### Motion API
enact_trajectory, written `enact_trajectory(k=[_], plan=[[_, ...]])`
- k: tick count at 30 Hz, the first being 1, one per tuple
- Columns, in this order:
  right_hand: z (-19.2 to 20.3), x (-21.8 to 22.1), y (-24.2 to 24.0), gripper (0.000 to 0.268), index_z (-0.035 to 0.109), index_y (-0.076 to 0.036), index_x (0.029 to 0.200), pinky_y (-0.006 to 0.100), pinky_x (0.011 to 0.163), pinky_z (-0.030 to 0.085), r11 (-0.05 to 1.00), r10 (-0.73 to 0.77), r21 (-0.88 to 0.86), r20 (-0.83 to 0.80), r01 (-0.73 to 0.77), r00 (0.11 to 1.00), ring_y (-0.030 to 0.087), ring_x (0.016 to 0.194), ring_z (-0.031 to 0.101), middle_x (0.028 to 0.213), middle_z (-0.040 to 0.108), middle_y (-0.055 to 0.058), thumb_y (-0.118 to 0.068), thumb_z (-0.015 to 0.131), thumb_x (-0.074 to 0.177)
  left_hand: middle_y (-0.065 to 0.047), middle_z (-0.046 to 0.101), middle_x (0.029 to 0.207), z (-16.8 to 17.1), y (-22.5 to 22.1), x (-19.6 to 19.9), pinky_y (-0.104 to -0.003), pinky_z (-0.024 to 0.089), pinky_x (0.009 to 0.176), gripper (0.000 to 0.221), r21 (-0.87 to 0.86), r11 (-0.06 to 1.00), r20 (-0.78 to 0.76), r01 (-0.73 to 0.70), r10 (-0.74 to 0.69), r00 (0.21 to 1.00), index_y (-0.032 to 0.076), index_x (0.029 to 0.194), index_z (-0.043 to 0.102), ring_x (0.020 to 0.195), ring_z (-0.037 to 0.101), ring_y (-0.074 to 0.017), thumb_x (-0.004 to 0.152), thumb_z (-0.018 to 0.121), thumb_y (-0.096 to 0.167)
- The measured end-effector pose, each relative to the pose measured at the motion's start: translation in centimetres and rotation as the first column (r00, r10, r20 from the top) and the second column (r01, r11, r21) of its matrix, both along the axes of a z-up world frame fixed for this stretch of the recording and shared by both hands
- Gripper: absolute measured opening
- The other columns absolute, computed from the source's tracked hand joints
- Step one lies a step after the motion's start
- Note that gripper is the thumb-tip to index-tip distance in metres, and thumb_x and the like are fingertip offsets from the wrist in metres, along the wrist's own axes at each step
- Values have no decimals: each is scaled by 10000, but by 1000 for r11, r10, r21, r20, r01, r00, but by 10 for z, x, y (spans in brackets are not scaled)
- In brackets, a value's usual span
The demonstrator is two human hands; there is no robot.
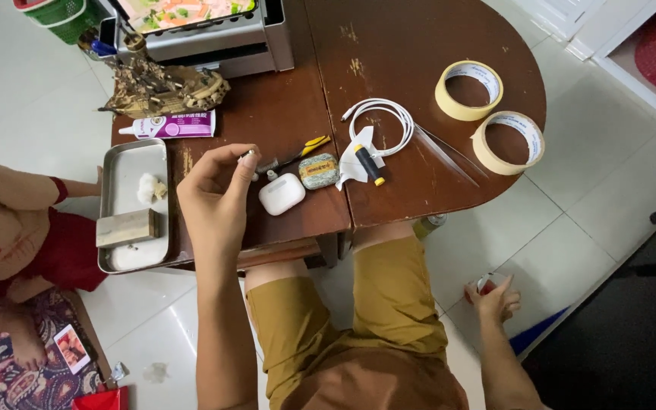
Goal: Reassembling the internal components of a wireless earbud, including the driver and outer shell.
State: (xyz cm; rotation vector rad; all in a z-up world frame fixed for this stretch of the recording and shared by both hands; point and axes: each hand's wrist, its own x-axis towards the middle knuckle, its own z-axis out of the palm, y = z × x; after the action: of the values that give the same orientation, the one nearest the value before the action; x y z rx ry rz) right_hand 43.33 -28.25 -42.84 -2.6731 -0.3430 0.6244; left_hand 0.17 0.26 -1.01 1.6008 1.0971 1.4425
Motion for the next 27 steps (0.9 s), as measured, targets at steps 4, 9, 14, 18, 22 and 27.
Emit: enact_trajectory(k=[4,9,14,18,22,27], plan=[[4,1,5,1376,-51,-197,1788,718,1208,142,993,11,-120,-53,-17,999,568,1560,249,1680,394,394,-475,916,849,-143,814,1029,-2,2,-1,-374,643,890,104,5,1000,8,-7,7,1000,28,1161,811,975,748,-177,1057,803,36],[-113,52,-39,1171,120,-156,1804,701,1190,352,962,101,-240,-143,-134,985,533,1517,476,1685,478,300,-429,837,920,-141,816,1013,-3,4,-1,-372,644,862,107,4,1000,8,-3,3,1000,28,1158,816,931,736,-172,1053,807,45],[110,-45,24,519,729,-42,1242,317,594,533,912,248,-163,-514,-377,821,240,774,723,1002,777,136,-494,705,988,-58,778,1031,15,-6,2,-217,548,814,123,-54,998,9,17,-16,1000,-37,1149,777,873,665,-97,1043,754,20],[296,-104,54,196,820,-43,1091,291,765,632,740,671,397,-371,-544,642,151,846,782,939,864,68,-146,669,1020,-66,776,1029,14,-6,0,-218,541,802,129,-35,999,6,21,-20,1000,-46,1150,779,870,662,-105,1042,751,19],[408,-159,91,142,806,-50,1035,237,624,539,473,705,671,100,-571,702,105,641,672,797,828,13,-5,737,919,-53,780,1025,5,-1,-2,-214,542,810,122,-25,999,16,37,-36,999,-36,1144,779,870,666,-95,1041,751,24],[437,-188,169,239,737,-167,1172,398,778,628,432,528,458,570,-777,630,237,889,768,1035,808,28,-217,870,980,-114,820,1053,-7,4,-4,-337,653,860,114,2,1000,52,23,-23,998,45,1159,822,1006,744,-155,1046,807,54]])
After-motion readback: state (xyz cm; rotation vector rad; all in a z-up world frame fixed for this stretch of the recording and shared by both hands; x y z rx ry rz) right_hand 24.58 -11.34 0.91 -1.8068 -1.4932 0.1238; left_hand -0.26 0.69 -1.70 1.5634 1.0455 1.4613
